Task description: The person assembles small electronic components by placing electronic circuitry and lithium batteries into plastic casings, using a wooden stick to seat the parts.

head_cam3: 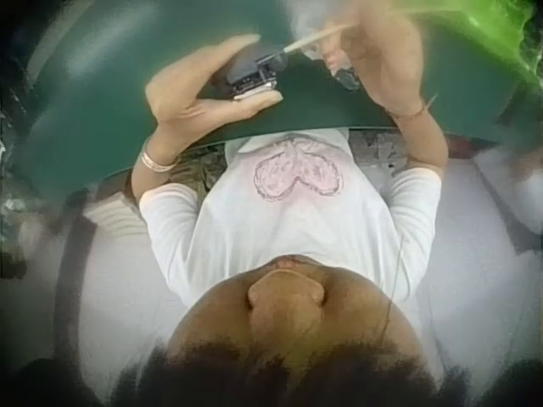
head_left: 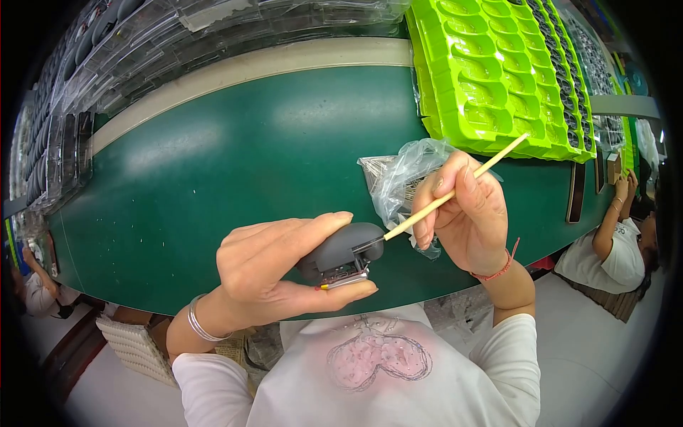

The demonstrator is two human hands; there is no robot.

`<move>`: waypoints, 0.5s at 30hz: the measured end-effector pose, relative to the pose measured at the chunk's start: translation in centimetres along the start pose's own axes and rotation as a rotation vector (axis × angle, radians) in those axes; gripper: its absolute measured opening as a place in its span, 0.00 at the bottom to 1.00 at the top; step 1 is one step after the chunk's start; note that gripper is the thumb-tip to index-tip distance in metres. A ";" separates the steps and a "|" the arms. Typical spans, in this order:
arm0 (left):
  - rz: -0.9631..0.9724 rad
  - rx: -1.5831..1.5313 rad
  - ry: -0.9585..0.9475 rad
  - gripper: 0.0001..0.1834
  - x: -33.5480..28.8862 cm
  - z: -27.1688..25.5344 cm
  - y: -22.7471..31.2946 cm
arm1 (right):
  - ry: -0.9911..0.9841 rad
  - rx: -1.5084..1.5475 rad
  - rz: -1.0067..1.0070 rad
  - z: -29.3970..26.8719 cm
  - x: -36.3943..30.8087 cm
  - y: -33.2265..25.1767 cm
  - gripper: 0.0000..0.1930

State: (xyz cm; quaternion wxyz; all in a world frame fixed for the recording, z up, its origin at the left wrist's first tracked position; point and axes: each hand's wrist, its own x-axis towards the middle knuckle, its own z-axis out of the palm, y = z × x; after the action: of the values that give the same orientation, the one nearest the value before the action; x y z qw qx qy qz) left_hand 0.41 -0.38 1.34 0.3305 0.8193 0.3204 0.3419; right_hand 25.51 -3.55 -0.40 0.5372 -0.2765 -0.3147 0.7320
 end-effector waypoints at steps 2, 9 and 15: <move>0.003 0.003 -0.002 0.30 0.0 -0.1 0.1 | 0.002 -0.004 -0.004 0.0 0.0 0.1 0.16; 0.013 0.044 -0.002 0.32 -0.5 0.5 -0.1 | 0.006 -0.190 -0.159 0.1 -0.3 0.7 0.13; 0.060 0.081 0.017 0.31 -0.7 1.5 -0.2 | 0.040 -0.214 -0.135 1.0 -1.1 1.7 0.12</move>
State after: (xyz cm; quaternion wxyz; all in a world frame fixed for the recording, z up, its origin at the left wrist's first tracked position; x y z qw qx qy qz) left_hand 1.12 -1.31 0.14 0.2841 0.8383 0.3121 0.3452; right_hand 24.00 -5.17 -0.99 0.5589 -0.3250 -0.3982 0.6507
